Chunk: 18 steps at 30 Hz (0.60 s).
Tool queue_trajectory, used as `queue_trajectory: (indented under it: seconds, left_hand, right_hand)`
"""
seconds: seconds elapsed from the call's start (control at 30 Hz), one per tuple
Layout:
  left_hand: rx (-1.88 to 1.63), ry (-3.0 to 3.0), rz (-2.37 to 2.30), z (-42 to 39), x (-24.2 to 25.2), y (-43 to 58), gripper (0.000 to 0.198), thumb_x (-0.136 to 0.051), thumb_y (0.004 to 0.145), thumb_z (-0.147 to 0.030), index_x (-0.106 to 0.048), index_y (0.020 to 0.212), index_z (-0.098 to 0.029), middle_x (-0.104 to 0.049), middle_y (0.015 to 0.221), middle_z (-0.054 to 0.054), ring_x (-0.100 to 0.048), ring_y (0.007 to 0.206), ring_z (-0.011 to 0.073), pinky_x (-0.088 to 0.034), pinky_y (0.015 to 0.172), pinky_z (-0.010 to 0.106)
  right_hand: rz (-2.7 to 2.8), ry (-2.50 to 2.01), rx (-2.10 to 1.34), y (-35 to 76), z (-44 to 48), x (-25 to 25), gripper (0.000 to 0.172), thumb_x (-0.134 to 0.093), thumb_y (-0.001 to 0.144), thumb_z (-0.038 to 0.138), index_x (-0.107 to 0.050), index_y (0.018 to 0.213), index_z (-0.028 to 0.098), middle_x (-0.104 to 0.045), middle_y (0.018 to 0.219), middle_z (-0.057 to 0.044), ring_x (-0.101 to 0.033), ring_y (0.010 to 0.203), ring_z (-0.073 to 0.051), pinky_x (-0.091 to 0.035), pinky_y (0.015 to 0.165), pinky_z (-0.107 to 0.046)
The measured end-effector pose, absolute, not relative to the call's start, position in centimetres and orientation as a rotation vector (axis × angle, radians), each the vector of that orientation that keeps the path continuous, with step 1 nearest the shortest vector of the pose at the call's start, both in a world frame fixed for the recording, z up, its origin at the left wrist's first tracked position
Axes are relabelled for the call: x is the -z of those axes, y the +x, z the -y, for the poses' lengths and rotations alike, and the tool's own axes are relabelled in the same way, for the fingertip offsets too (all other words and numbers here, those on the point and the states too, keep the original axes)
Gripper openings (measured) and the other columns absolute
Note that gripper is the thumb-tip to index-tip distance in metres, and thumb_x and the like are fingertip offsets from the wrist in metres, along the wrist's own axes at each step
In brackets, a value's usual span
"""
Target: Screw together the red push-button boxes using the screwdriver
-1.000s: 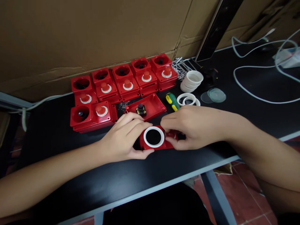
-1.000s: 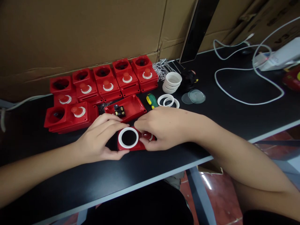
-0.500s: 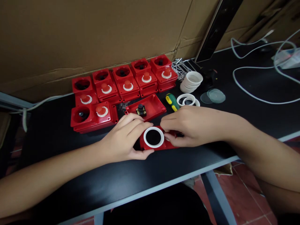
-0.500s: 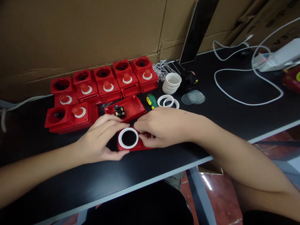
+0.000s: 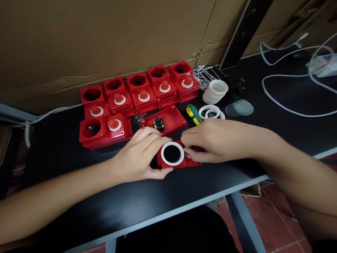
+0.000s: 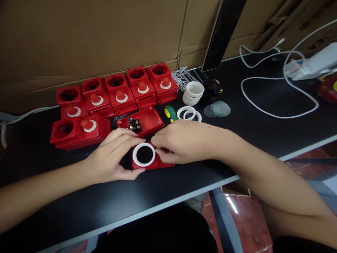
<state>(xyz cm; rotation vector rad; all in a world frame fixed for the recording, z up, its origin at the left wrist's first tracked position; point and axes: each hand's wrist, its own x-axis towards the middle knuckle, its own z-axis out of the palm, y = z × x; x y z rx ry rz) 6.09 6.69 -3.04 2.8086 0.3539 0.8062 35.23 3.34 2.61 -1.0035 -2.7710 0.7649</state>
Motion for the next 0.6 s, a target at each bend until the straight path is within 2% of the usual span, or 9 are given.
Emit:
queue_trajectory:
  seconds: [0.27, 0.47, 0.6]
  left_hand:
    - [-0.804, 2.802, -0.354, -6.7, 3.19, 6.08, 0.057, -0.086, 0.1, -0.045, -0.064, 0.143, -0.014, -0.084, 0.119, 0.018, -0.08, 0.114, 0.0362, -0.07, 0.1, 0.055]
    - [-0.817, 2.814, -0.349, -6.72, 3.15, 6.06, 0.056, -0.084, 0.102, -0.047, -0.064, 0.142, -0.014, -0.084, 0.117, 0.017, -0.08, 0.114, 0.0368, -0.07, 0.1, 0.054]
    - [-0.813, 2.815, -0.355, -6.72, 3.19, 6.08, 0.056, -0.084, 0.102, -0.047, -0.064, 0.142, -0.014, -0.084, 0.117, 0.017, -0.08, 0.113, 0.0362, -0.071, 0.1, 0.055]
  right_hand:
    - [2.739, -0.982, -0.789, 35.1, -3.24, -2.44, 0.024, -0.07, 0.104, 0.025, -0.061, 0.082, 0.02, -0.061, 0.07, 0.003, -0.05, 0.057, -0.011, -0.031, 0.062, -0.028]
    - [2.789, -1.031, -0.708, 35.2, -3.35, -2.5, 0.028, -0.063, 0.108, 0.021, -0.057, 0.08, 0.02, -0.055, 0.067, 0.004, -0.043, 0.056, -0.012, -0.027, 0.061, -0.029]
    - [2.75, -0.98, -0.761, 35.24, -3.27, -2.43, 0.022, -0.068, 0.103, 0.023, -0.06, 0.083, 0.02, -0.061, 0.072, 0.003, -0.046, 0.057, -0.011, -0.03, 0.063, -0.028]
